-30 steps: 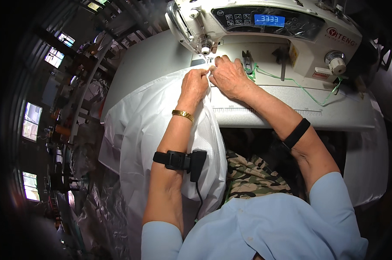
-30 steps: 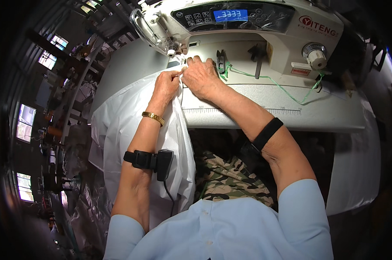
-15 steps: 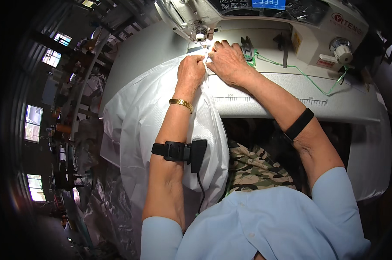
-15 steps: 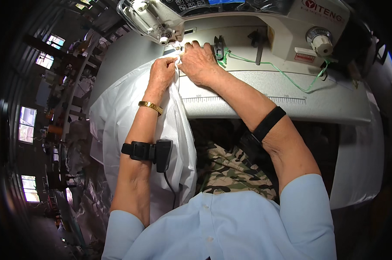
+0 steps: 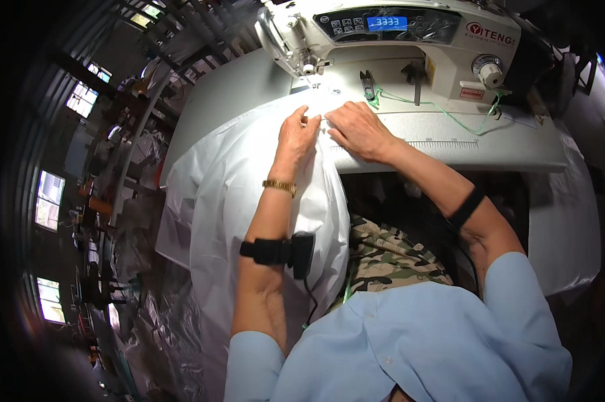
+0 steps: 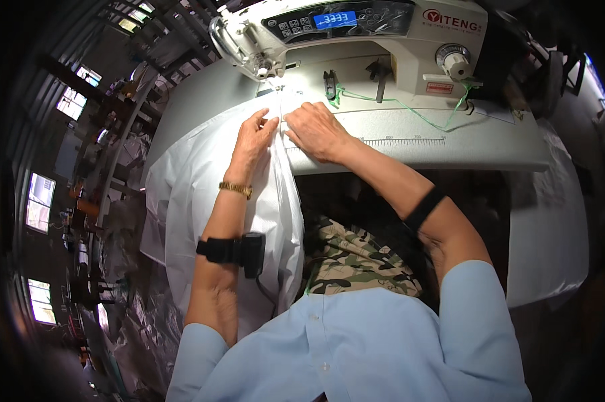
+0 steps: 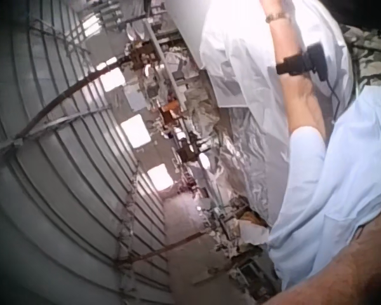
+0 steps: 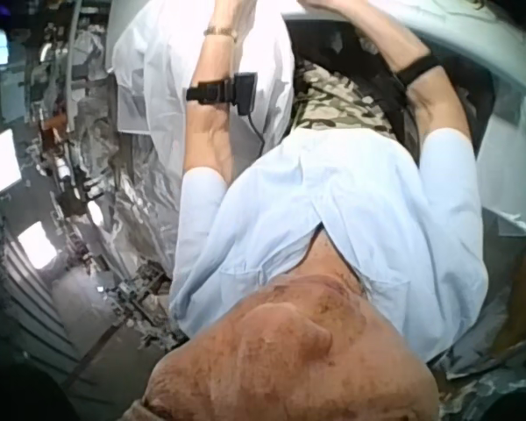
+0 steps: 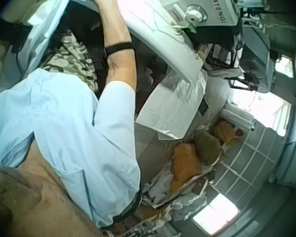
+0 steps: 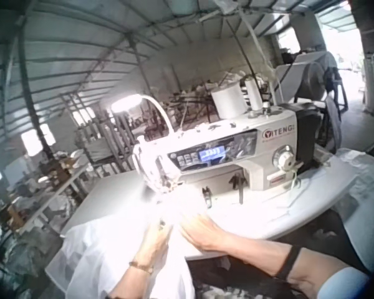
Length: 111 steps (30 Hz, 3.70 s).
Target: Sewing large white plastic sheets together using an industrial sewing machine.
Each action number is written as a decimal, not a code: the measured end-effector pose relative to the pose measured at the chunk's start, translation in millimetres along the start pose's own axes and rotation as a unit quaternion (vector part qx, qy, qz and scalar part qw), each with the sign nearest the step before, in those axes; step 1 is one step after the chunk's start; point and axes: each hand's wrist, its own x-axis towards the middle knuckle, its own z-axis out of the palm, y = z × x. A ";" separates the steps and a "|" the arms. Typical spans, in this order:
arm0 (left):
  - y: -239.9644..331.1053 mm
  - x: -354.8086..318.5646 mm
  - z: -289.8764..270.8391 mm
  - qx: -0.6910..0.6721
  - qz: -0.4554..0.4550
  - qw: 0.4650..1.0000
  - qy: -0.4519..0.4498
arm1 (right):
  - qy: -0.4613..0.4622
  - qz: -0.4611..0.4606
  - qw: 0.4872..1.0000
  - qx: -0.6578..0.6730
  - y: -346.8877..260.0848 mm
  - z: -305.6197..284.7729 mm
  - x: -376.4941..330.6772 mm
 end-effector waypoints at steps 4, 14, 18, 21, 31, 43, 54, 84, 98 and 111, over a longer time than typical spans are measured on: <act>24.7 -95.5 -12.6 -0.086 0.017 0.996 0.000 | 0.046 -0.025 0.990 0.134 -48.3 -22.0 -65.5; 27.8 -257.2 -22.3 0.142 0.101 0.983 0.058 | -0.162 0.287 0.756 0.565 -126.0 15.6 -158.2; 15.6 -268.6 -22.6 0.071 0.004 0.996 0.062 | -0.152 0.334 0.611 0.701 -138.2 20.0 -165.3; 11.0 -266.4 -25.9 0.176 0.077 0.975 0.112 | -0.127 0.251 0.625 0.728 -154.1 22.4 -159.6; -30.1 -304.3 -45.6 0.269 0.066 0.941 0.195 | -0.189 0.364 0.749 0.521 -105.9 -10.8 -188.6; -7.4 -317.2 -57.4 0.007 -0.030 0.993 -0.111 | -0.134 0.215 0.842 0.477 -146.3 -34.5 -122.5; 19.5 -277.0 -58.1 -0.105 -0.066 0.992 0.006 | -0.397 0.202 0.587 0.676 -188.3 -18.4 -144.4; 17.1 -256.6 -41.3 -0.267 -0.114 0.957 0.011 | -0.097 0.196 0.871 0.440 -188.3 -28.0 -132.2; 11.2 -248.6 -29.7 -0.344 -0.172 0.922 0.044 | 0.112 0.146 0.957 0.222 -125.7 -31.2 -138.7; 54.8 -236.3 -58.6 0.089 0.120 0.989 0.015 | -0.137 0.126 0.878 0.441 -144.7 -54.9 -132.9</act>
